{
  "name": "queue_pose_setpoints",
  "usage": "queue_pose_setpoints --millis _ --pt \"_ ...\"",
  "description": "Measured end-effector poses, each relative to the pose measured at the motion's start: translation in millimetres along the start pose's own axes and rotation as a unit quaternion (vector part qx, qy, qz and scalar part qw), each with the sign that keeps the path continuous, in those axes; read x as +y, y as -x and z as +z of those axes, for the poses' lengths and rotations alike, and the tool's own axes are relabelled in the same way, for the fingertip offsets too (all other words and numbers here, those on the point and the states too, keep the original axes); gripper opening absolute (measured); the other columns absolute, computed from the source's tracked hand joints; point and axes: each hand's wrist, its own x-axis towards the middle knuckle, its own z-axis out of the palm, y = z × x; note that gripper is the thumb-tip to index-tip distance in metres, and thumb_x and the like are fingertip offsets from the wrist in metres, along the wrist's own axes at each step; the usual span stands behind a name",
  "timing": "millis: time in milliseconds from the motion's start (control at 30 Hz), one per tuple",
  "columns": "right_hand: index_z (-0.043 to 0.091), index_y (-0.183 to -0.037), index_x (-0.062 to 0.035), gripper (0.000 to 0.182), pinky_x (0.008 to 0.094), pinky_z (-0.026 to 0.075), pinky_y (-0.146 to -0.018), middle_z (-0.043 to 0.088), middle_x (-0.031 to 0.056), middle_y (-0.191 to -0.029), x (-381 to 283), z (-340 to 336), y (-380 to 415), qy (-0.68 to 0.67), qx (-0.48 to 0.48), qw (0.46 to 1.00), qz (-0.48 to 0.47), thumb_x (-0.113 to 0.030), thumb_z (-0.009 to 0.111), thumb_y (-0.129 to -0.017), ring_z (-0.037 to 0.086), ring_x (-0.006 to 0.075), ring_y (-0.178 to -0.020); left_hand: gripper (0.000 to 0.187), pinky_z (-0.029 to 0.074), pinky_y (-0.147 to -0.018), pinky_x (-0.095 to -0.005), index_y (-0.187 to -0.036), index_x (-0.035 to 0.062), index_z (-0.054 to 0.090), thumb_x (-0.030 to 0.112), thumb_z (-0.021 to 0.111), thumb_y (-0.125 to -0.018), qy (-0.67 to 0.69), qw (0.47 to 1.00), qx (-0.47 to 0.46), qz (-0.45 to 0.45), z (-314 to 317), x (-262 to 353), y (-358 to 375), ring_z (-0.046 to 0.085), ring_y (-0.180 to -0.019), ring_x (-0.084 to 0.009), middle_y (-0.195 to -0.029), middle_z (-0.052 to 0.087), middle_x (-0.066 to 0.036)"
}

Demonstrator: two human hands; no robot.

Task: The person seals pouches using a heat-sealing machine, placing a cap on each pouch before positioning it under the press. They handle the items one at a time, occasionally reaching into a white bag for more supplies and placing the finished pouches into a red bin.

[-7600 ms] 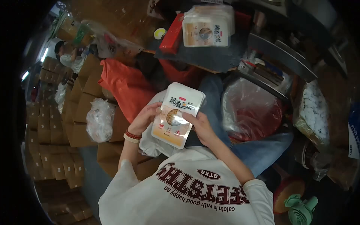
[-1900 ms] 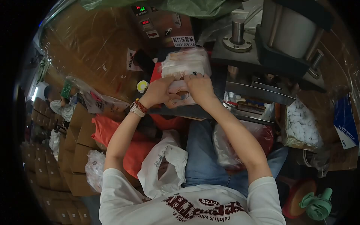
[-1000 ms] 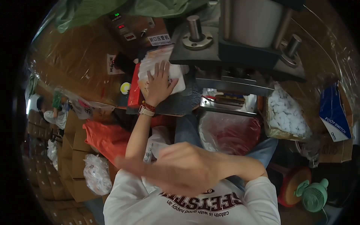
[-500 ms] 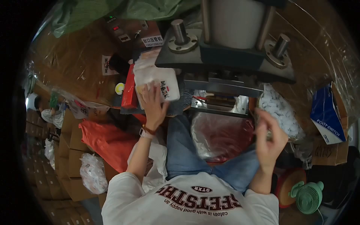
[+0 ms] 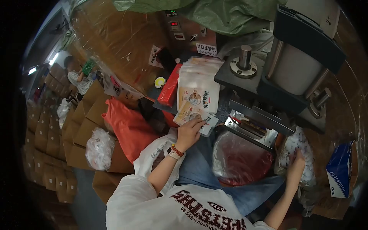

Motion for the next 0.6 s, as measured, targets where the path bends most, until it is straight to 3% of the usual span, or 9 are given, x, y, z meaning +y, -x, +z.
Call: queue_pose_setpoints --millis 100,167,300,400,467,500,567,600 --pt "0.058 -0.109 0.0031 0.028 0.041 0.047 -0.077 0.063 0.021 -0.092 -3 -3 4 -0.037 -0.01 0.999 -0.011 0.002 0.059 -0.082 0.059 0.0372 -0.089 0.038 0.052 -0.077 -0.0337 -0.102 0.0106 0.067 0.0 0.06 -0.066 0.042 0.997 0.046 -0.039 -1 6 1 0.064 -0.092 -0.0245 -0.101 0.066 -0.004" --pt "0.059 -0.106 0.0019 0.023 0.0409 0.047 -0.076 0.062 0.019 -0.094 -17 -6 -1 -0.077 0.078 0.994 0.021 0.002 0.059 -0.083 0.059 0.0352 -0.09 0.034 0.052 -0.076 -0.0335 -0.095 0.0093 0.069 -0.003 0.058 -0.065 0.161 0.974 0.116 -0.109 -5 18 4 0.065 -0.088 -0.0251 -0.093 0.068 -0.005" --pt "0.059 -0.107 0.0002 0.023 0.039 0.047 -0.076 0.061 0.0176 -0.095 -17 6 -2 -0.065 0.124 0.99 -0.023 0.003 0.059 -0.083 0.059 0.0338 -0.089 0.035 0.052 -0.075 -0.0318 -0.092 0.0064 0.068 -0.005 0.055 -0.063 0.231 0.963 0.114 -0.084 -23 48 13 0.066 -0.087 -0.0255 -0.093 0.068 -0.007" --pt "0.06 -0.108 -0.0004 0.022 0.0341 0.048 -0.078 0.062 0.015 -0.099 -35 3 3 -0.066 0.134 0.986 -0.076 0.002 0.058 -0.086 0.061 0.0268 -0.091 0.033 0.052 -0.075 -0.0318 -0.091 0.0055 0.068 -0.005 0.055 -0.062 0.244 0.962 0.104 -0.066 -35 64 17 0.066 -0.087 -0.0253 -0.092 0.068 -0.008" --pt "0.058 -0.113 -0.0008 0.023 0.0288 0.048 -0.081 0.062 0.0117 -0.108 -60 -18 16 -0.348 0.14 0.926 0.039 0.001 0.056 -0.089 0.061 0.0187 -0.094 0.032 0.052 -0.077 -0.0327 -0.09 0.0049 0.068 -0.006 0.056 -0.063 0.246 0.961 0.107 -0.061 -41 69 22 0.066 -0.087 -0.0261 -0.092 0.069 -0.008" --pt "0.052 -0.116 0.0002 0.027 0.027 0.049 -0.083 0.061 0.0126 -0.114 -80 -25 23 -0.468 0.163 0.868 0.005 0.002 0.057 -0.089 0.06 0.0151 -0.096 0.031 0.052 -0.078 -0.0332 -0.089 0.0046 0.068 -0.006 0.057 -0.063 0.249 0.96 0.109 -0.062 -42 70 24 0.066 -0.087 -0.0265 -0.091 0.069 -0.009" --pt "0.047 -0.117 0.0006 0.034 0.0277 0.048 -0.085 0.062 0.0146 -0.106 -124 -46 44 -0.619 0.051 0.783 -0.021 0.005 0.058 -0.086 0.061 0.0178 -0.095 0.028 0.051 -0.079 -0.0345 -0.088 0.0041 0.068 -0.005 0.06 -0.064 0.227 0.967 0.095 -0.062 -51 77 24 0.065 -0.087 -0.0282 -0.089 0.068 -0.009" --pt "0.046 -0.115 0.0005 0.037 0.0278 0.047 -0.087 0.062 0.0169 -0.108 -133 -47 56 -0.605 -0.011 0.796 -0.009 0.008 0.061 -0.082 0.061 0.0183 -0.096 0.027 0.051 -0.079 -0.0347 -0.088 0.0042 0.068 -0.004 0.061 -0.064 0.212 0.972 0.085 -0.058 -52 80 23 0.065 -0.087 -0.0284 -0.089 0.068 -0.009"
